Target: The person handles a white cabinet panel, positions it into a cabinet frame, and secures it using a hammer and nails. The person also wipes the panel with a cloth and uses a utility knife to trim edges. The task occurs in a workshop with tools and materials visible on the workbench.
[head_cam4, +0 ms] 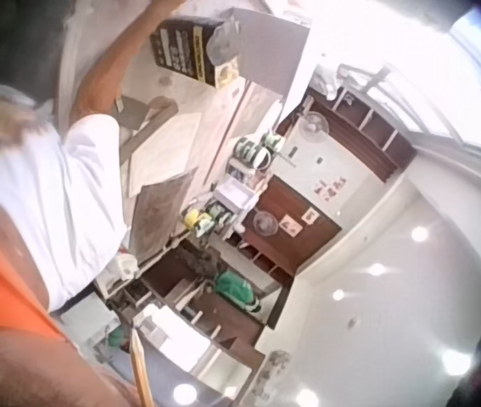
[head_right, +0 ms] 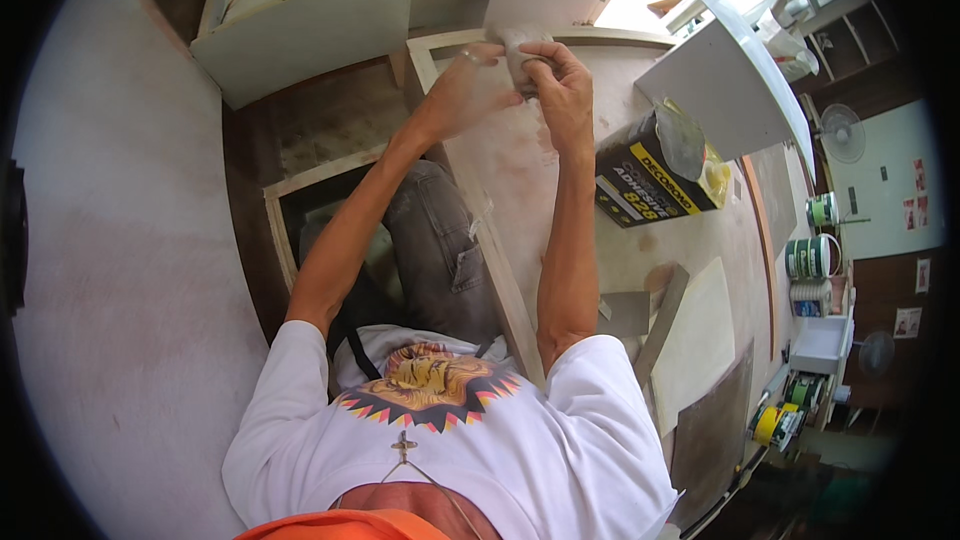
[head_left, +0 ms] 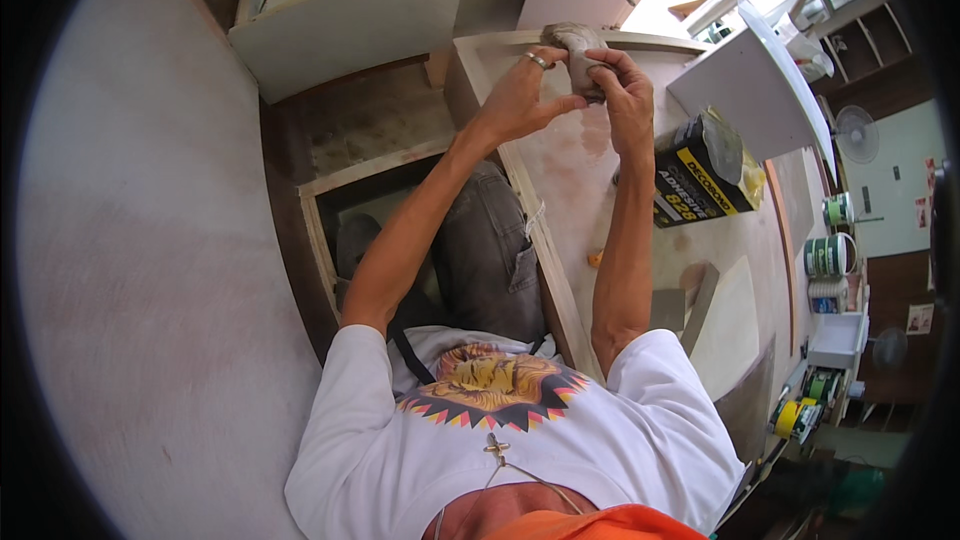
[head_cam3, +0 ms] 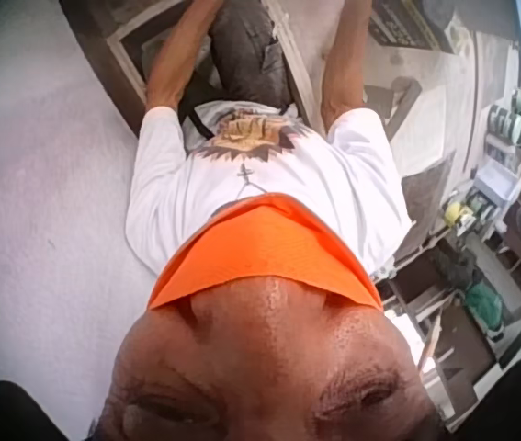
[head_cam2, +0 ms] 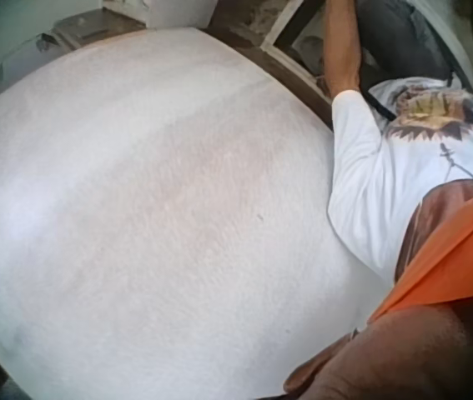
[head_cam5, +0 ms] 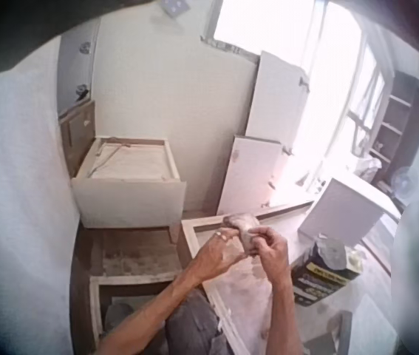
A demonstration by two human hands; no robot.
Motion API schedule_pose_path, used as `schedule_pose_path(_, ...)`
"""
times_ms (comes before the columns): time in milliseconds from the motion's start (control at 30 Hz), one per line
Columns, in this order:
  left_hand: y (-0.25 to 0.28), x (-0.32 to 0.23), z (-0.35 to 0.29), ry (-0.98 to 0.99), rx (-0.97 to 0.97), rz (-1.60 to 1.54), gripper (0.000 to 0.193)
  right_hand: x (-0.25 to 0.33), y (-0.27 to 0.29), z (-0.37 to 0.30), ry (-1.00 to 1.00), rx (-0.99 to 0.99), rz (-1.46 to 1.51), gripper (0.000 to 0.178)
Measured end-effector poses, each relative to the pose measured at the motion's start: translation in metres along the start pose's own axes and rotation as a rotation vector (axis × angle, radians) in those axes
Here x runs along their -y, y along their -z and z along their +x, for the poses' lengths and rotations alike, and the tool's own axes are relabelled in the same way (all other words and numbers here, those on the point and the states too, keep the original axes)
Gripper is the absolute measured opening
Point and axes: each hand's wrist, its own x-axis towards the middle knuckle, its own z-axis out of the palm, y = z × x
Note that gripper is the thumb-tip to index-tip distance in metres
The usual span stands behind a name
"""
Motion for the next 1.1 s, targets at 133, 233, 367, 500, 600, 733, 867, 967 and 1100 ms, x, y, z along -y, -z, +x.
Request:
schedule_pose_path(133,0.022,-0.006,-0.009,0.255,-0.106,-0.376,0.064,-0.008,-0.030,0.012,-0.038,0.179,0.209,0.023)
schedule_pose_path(233,0.055,0.006,-0.026,0.288,-0.222,-0.242,0.048,-0.026,-0.066,0.020,0.201,0.172,-0.293,0.030)
schedule_pose_path(367,0.123,0.027,-0.052,0.336,-0.145,-0.046,0.025,-0.037,-0.116,0.020,0.548,0.127,-0.493,0.037)
schedule_pose_path(500,0.179,0.001,-0.041,0.453,0.017,0.018,0.031,-0.088,-0.168,0.013,0.113,0.183,0.091,0.029)
schedule_pose_path(600,0.216,0.008,-0.021,0.390,-0.114,0.338,0.037,-0.095,-0.187,0.025,0.061,-0.012,0.042,0.027)
schedule_pose_path(733,0.278,0.041,0.021,0.065,-0.393,1.051,0.045,-0.097,-0.195,0.072,0.081,-0.248,-0.199,0.036)
schedule_pose_path(867,0.296,0.064,0.048,0.295,-0.221,1.274,0.048,-0.103,-0.213,0.119,0.064,-0.360,-0.329,0.037)
schedule_pose_path(967,0.298,0.076,0.048,0.399,-0.169,1.292,0.052,-0.124,-0.228,0.138,0.023,-0.417,-0.367,0.035)
schedule_pose_path(1100,0.287,0.081,0.039,0.329,-0.211,1.340,0.054,-0.186,-0.223,0.128,0.027,-0.327,-0.487,0.029)
